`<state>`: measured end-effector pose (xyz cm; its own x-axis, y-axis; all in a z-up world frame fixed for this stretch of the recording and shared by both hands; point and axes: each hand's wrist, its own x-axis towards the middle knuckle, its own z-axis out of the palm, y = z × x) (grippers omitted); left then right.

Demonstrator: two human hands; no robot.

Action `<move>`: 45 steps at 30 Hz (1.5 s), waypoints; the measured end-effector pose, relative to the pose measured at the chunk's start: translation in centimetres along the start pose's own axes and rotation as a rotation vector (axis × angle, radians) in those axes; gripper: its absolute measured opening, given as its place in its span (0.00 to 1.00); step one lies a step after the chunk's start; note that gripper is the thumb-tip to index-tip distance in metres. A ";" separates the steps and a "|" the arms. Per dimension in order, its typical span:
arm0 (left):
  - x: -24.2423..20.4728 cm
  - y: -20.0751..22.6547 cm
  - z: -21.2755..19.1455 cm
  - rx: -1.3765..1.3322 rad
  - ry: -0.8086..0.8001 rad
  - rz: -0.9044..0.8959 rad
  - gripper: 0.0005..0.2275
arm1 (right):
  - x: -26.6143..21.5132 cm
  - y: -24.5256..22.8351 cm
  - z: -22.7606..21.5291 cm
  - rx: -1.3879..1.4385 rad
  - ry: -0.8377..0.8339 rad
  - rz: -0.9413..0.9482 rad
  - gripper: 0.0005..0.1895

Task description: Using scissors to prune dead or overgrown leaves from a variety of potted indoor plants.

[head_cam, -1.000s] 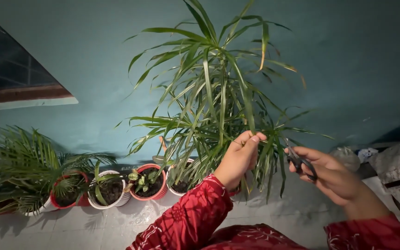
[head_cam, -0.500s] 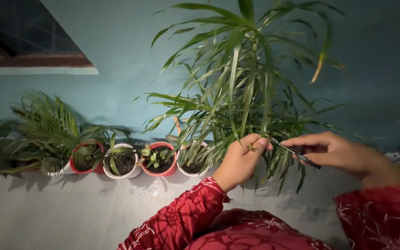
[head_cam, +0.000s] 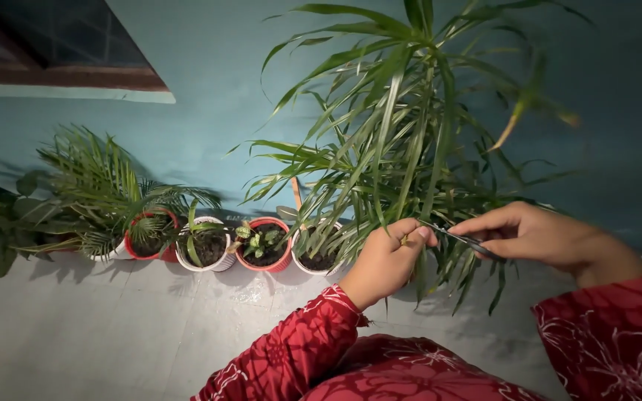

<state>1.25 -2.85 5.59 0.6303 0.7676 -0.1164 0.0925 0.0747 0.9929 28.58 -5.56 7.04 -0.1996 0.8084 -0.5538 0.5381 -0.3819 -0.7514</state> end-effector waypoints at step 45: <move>15.6 1.7 3.0 1.040 0.143 -0.083 0.20 | 0.4 16.9 -1.3 1.126 0.149 -0.395 0.29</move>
<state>13.57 7.31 5.38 0.5009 0.8582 -0.1121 0.7900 -0.4004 0.4644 38.67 -11.08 -5.42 -0.0530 0.9733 -0.2231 -0.5710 -0.2129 -0.7929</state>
